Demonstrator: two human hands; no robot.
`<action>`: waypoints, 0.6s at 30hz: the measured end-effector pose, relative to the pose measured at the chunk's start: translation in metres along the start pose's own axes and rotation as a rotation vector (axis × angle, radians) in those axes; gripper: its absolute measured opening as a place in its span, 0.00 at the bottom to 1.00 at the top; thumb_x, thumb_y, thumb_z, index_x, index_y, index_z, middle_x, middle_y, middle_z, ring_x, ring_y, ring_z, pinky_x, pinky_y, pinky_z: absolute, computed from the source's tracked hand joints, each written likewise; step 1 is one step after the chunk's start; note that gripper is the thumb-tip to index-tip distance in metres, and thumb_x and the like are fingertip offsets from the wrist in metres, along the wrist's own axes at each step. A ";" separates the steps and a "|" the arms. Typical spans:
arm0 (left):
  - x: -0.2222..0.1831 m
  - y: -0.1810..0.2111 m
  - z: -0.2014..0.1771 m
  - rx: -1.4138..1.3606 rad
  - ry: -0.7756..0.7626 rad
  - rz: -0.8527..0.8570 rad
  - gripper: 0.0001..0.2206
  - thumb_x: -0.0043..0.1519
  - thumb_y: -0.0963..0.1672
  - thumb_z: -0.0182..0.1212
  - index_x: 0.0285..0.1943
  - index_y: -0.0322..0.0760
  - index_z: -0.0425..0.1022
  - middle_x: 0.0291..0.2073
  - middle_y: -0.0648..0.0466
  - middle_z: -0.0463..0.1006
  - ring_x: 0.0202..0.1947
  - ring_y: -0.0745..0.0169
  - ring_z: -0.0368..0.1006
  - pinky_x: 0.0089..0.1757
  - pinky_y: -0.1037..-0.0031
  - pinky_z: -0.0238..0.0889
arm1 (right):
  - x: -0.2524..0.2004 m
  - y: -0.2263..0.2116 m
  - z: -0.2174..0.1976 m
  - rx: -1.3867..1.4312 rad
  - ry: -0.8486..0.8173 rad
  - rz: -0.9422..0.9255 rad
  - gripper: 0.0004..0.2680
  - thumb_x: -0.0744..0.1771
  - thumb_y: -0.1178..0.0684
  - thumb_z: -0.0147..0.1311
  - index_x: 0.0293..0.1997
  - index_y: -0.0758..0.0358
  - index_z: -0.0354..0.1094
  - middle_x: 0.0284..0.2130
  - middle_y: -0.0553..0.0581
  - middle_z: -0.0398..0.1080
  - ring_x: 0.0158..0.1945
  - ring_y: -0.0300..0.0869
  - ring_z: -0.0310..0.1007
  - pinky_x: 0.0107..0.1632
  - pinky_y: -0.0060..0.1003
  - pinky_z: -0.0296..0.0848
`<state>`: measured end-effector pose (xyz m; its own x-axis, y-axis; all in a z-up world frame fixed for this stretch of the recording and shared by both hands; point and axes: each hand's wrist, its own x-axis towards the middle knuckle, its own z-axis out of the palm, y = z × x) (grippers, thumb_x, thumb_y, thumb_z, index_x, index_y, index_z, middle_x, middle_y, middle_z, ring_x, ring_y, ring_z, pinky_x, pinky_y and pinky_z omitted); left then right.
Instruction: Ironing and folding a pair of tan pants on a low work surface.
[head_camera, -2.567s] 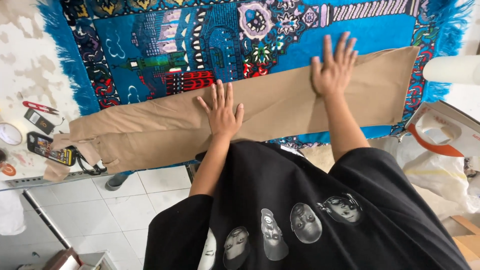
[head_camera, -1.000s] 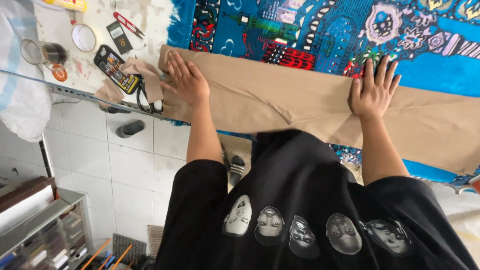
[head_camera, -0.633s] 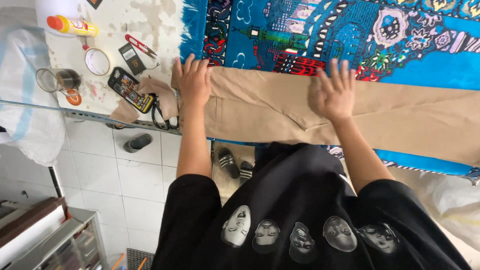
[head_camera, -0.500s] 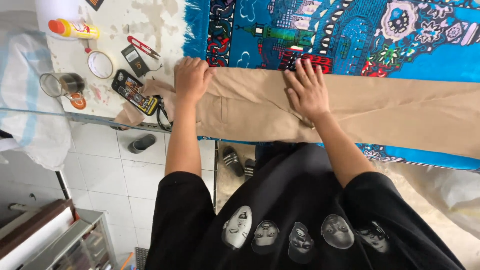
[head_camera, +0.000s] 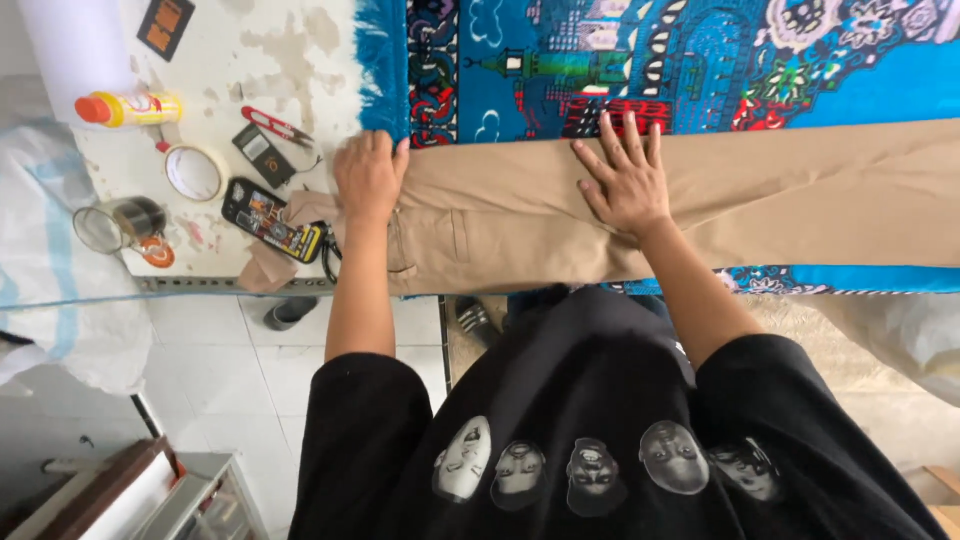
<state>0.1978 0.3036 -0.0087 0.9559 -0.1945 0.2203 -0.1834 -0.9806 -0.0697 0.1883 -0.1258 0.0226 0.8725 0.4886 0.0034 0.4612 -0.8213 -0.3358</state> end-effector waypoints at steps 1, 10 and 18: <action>0.008 0.003 -0.007 -0.008 0.019 0.011 0.21 0.71 0.59 0.48 0.32 0.48 0.68 0.25 0.58 0.70 0.27 0.56 0.74 0.30 0.64 0.67 | -0.001 -0.001 -0.003 -0.016 0.015 0.010 0.21 0.71 0.35 0.43 0.75 0.36 0.59 0.76 0.60 0.52 0.77 0.64 0.39 0.70 0.68 0.31; 0.038 0.194 -0.058 -0.471 0.173 0.048 0.25 0.73 0.49 0.46 0.79 0.40 0.59 0.76 0.37 0.53 0.77 0.37 0.47 0.69 0.46 0.37 | -0.074 -0.030 0.005 -0.057 0.165 -0.208 0.22 0.70 0.40 0.42 0.72 0.55 0.62 0.72 0.65 0.58 0.75 0.53 0.56 0.75 0.55 0.44; 0.010 0.241 -0.050 -0.457 -0.431 0.118 0.28 0.70 0.58 0.42 0.80 0.58 0.54 0.79 0.55 0.51 0.79 0.52 0.45 0.71 0.45 0.34 | -0.055 0.036 -0.023 -0.122 0.258 0.127 0.22 0.71 0.44 0.44 0.76 0.57 0.60 0.73 0.73 0.52 0.75 0.66 0.46 0.71 0.62 0.41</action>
<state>0.1519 0.0635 0.0254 0.9123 -0.3673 -0.1810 -0.2816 -0.8837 0.3738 0.1612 -0.1892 0.0321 0.9292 0.3018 0.2134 0.3484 -0.9078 -0.2334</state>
